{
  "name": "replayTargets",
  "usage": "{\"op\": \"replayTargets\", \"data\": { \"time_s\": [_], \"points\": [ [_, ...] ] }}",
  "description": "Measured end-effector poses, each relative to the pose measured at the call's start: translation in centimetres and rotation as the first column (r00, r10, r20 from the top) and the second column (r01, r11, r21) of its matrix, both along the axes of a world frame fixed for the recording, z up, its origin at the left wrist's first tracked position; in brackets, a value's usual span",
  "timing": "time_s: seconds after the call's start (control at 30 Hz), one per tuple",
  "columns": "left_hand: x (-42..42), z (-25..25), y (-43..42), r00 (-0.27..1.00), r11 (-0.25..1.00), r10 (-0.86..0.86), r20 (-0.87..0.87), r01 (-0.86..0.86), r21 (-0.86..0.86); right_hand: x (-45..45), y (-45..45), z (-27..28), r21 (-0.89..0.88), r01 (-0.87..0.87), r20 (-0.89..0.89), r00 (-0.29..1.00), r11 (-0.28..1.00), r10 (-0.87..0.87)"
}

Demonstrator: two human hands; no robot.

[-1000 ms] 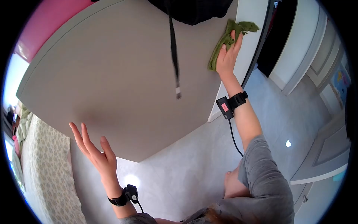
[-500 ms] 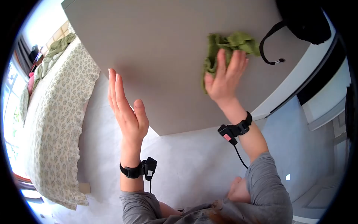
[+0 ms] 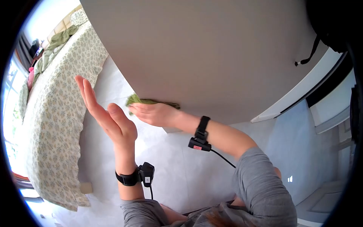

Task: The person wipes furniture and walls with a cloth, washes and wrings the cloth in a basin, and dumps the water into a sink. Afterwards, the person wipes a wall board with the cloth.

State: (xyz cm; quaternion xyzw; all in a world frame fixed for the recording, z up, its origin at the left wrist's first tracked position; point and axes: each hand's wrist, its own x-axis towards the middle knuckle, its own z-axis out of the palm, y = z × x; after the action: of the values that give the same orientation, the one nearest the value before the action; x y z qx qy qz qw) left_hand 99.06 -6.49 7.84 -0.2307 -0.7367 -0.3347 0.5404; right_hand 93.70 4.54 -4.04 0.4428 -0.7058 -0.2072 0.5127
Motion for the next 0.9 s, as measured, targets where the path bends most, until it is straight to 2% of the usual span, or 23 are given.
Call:
{"op": "replayTargets", "data": {
  "time_s": [0.03,0.1,0.17,0.2,0.23,0.27,0.3,0.33,0.37,0.43,0.47,0.5,0.53,0.57,0.6,0.67,0.7,0.83,0.9],
  "points": [
    [0.0,-0.1,0.0,1.0,1.0,-0.009,0.006,0.009,-0.012,0.2,1.4,-0.3,-0.105,-0.168,0.114,0.977,0.98,0.18],
    [-0.2,-0.3,0.3,0.999,0.999,-0.05,0.011,0.05,-0.005,1.4,4.5,-1.8,-0.194,-0.272,0.345,0.88,0.943,0.325],
    [0.0,-1.0,0.6,0.996,0.997,-0.079,0.047,0.08,-0.019,3.3,8.8,-3.5,-0.164,-0.194,0.4,0.883,0.967,0.245],
    [0.0,-1.3,1.0,0.992,0.994,-0.103,0.078,0.106,-0.035,5.1,10.4,-3.2,-0.285,-0.121,0.504,0.825,0.951,0.256],
    [-0.1,-1.6,1.9,0.997,0.997,-0.077,-0.013,0.076,-0.03,6.7,11.7,-2.3,-0.39,-0.031,0.598,0.751,0.92,0.279],
    [0.4,-2.4,2.4,0.997,0.997,-0.072,-0.006,0.071,-0.027,7.7,12.5,-1.2,-0.388,-0.034,0.604,0.746,0.921,0.281],
    [1.2,-3.4,2.8,0.953,0.968,-0.242,0.181,0.225,0.109,8.6,13.2,0.0,-0.549,0.058,0.612,0.707,0.834,0.354],
    [1.8,-3.9,3.3,0.846,0.901,-0.417,0.332,0.338,0.27,9.3,13.6,1.1,-0.682,0.16,0.604,0.673,0.714,0.426],
    [2.2,-3.9,4.3,0.812,0.902,-0.43,0.395,0.372,0.218,9.7,14.1,2.2,-0.678,0.165,0.614,0.663,0.717,0.428],
    [2.7,-3.4,6.1,0.728,0.884,-0.453,0.514,0.443,0.152,9.9,14.9,4.4,-0.804,0.112,0.5,0.659,0.584,0.562],
    [2.8,-3.4,6.8,0.68,0.868,-0.462,0.569,0.478,0.133,10.1,14.9,5.0,-0.802,0.12,0.508,0.652,0.585,0.563],
    [3.0,-3.6,7.1,0.677,0.868,-0.462,0.573,0.478,0.135,10.2,14.8,5.5,-0.849,0.16,0.485,0.613,0.503,0.624],
    [2.9,-3.9,7.4,0.601,0.811,-0.536,0.593,0.562,0.163,10.4,14.8,6.1,-0.887,0.201,0.45,0.577,0.416,0.681],
    [2.9,-4.0,7.7,0.52,0.745,-0.602,0.606,0.638,0.192,11.0,15.0,6.5,-0.858,0.308,0.514,0.508,0.412,0.691],
    [3.0,-4.1,7.8,0.524,0.746,-0.601,0.604,0.638,0.189,11.2,15.0,6.6,-0.859,0.303,0.512,0.51,0.412,0.692],
    [3.6,-4.2,7.8,0.395,0.704,-0.619,0.679,0.664,0.254,11.6,14.8,6.8,-0.83,0.497,0.431,0.282,0.253,0.857],
    [4.3,-3.6,8.0,0.286,0.697,-0.628,0.724,0.621,0.359,11.8,14.8,7.3,-0.798,0.525,0.462,0.218,0.296,0.86],
    [4.5,-4.4,8.3,0.224,0.684,-0.655,0.722,0.581,0.441,11.8,14.4,7.4,-0.806,0.503,0.478,0.241,0.312,0.845],
    [4.5,-4.7,8.5,0.448,0.768,-0.611,0.653,0.535,0.351,11.4,14.2,7.5,-0.875,0.33,0.48,0.493,0.355,0.725]
  ]
}}
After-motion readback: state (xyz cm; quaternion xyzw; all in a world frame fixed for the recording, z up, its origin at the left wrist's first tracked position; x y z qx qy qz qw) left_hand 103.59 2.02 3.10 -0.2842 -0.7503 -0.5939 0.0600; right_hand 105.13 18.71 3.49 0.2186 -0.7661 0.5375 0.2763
